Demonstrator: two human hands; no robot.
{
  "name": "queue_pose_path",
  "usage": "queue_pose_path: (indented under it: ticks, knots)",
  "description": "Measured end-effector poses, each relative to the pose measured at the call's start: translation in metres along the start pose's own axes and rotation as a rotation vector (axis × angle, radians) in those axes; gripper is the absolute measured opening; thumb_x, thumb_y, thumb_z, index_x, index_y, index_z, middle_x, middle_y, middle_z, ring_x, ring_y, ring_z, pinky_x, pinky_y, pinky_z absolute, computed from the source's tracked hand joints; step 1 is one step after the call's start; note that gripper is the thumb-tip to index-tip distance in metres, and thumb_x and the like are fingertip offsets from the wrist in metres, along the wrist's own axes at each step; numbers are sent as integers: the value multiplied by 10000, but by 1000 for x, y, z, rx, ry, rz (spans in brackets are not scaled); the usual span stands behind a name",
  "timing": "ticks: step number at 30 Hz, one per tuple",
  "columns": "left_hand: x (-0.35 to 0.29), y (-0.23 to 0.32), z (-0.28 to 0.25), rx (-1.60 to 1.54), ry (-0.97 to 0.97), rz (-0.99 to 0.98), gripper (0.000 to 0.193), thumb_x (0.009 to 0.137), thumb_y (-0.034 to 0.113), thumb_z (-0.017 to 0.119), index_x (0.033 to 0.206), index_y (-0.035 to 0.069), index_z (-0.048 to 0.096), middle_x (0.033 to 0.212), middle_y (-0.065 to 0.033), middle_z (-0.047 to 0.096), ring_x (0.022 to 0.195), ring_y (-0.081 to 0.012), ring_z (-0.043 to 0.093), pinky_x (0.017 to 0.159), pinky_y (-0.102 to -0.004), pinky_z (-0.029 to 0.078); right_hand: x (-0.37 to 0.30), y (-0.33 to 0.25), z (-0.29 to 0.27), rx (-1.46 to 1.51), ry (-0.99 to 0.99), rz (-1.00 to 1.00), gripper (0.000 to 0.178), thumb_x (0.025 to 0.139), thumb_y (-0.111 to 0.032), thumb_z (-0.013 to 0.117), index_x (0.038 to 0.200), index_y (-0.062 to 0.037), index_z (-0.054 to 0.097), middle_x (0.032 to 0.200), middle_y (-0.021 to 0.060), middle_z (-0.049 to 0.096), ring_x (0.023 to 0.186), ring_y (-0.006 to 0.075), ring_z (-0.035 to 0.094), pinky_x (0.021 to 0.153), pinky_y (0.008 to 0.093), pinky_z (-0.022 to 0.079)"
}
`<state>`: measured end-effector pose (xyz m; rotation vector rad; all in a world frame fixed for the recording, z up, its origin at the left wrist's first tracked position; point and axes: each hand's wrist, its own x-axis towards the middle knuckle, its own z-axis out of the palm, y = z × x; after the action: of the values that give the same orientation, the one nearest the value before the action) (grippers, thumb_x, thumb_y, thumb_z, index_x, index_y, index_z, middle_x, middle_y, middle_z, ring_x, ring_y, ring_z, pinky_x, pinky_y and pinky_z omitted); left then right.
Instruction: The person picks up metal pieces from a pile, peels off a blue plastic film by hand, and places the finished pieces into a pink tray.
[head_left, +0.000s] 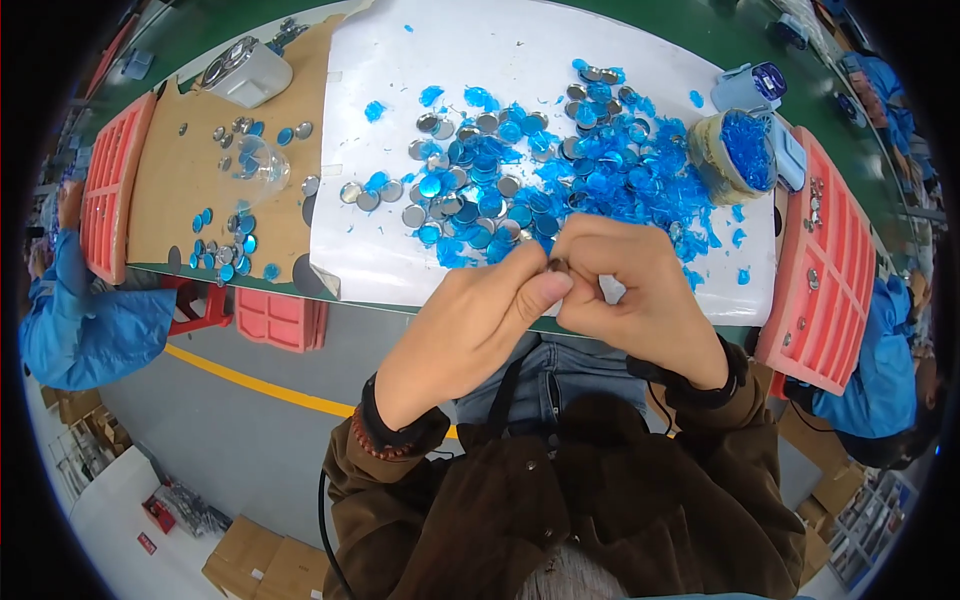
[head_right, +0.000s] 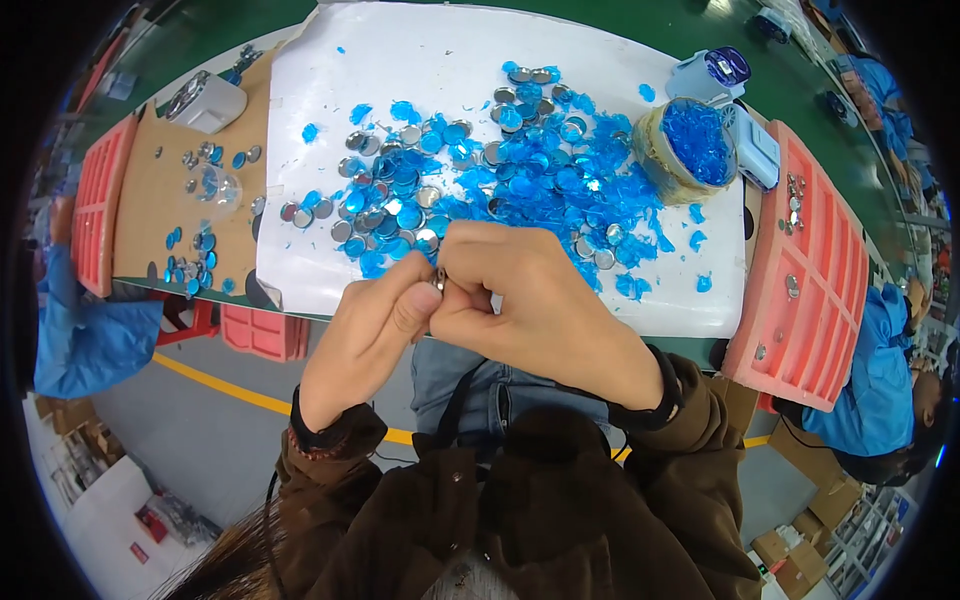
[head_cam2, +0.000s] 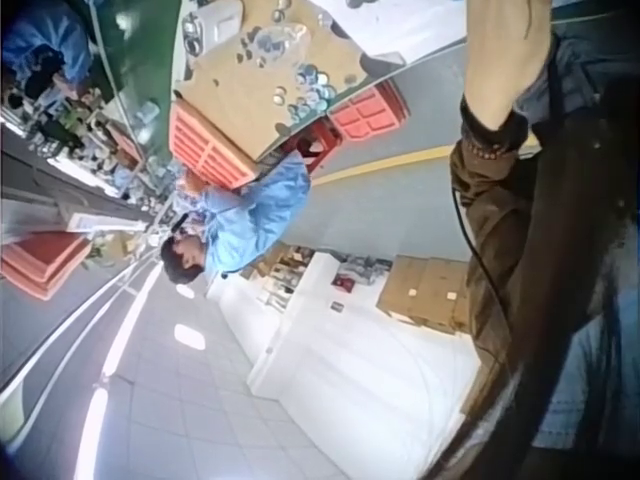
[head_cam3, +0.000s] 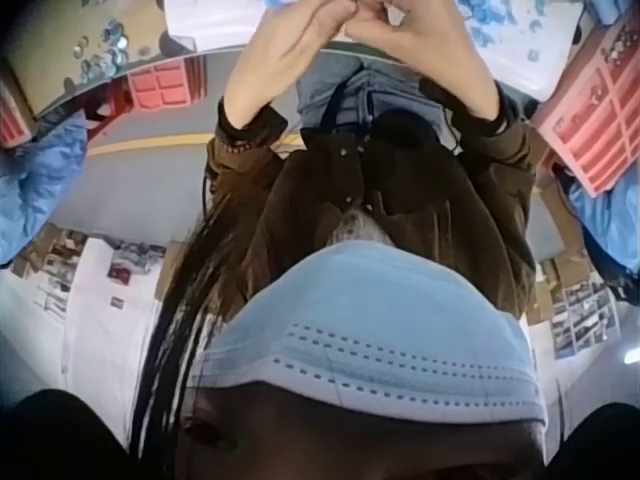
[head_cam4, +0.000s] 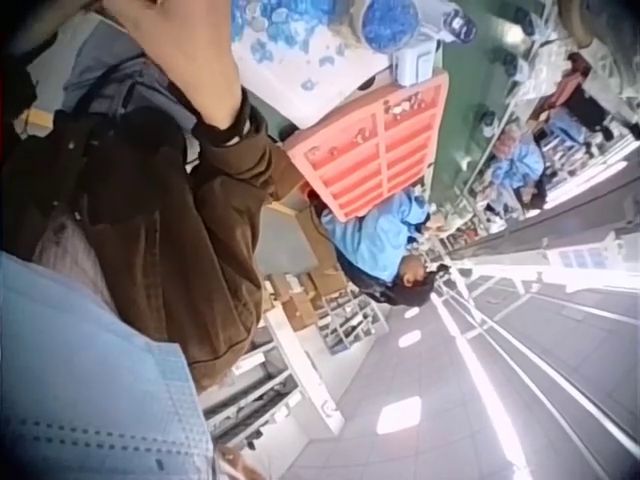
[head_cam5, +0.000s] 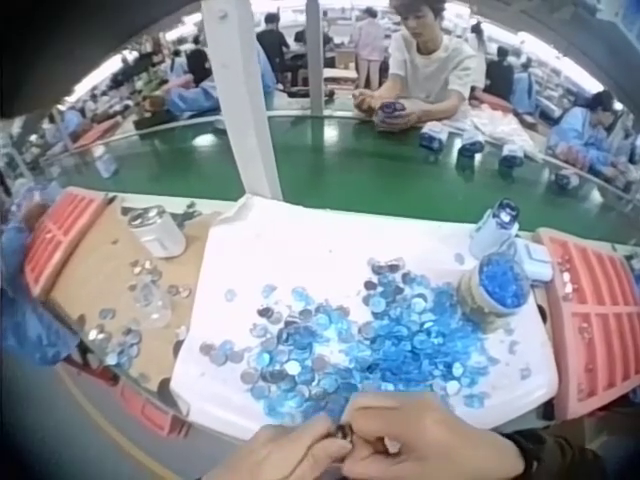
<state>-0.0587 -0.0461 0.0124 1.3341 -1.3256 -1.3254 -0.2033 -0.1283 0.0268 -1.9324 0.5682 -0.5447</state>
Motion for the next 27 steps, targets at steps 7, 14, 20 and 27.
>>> queue_pose_path:
  ticks: [7, 14, 20, 27]
  knots:
    - [-15, -6, 4, 383, -58, 176, 182, 820, 178, 476, 794, 1, 445, 562, -161, 491, 530, -345, 491, 456, -372, 385, -9, 4, 0, 227, -339, 311, 209, 595, 43, 506, 525, -13, 318, 534, 27, 327, 509, 88, 294, 444, 244, 215]
    - [-21, 3, 10, 330, -97, 100, 163, 787, 139, 500, 756, -15, 453, 533, -153, 493, 495, -335, 504, 442, -365, 401, 0, 5, -9, 509, -501, 617, 207, 607, 19, 486, 480, -25, 329, 480, -20, 292, 480, 53, 244, 437, 240, 193]
    - [-25, 4, 15, 466, -33, 88, 151, 775, 125, 480, 773, -22, 442, 512, -157, 459, 472, -337, 476, 452, -353, 386, 8, -6, -10, 698, -537, 781, 218, 625, 2, 486, 464, -30, 343, 462, -36, 271, 462, 42, 225, 428, 232, 181]
    - [-27, 0, 18, 49, -6, -105, 219, 843, 167, 374, 766, -22, 451, 480, -74, 466, 365, -168, 408, 388, -253, 329, 1, 1, -8, 523, -446, 554, 226, 611, 9, 505, 472, -10, 327, 477, -7, 287, 451, 66, 246, 404, 242, 169]
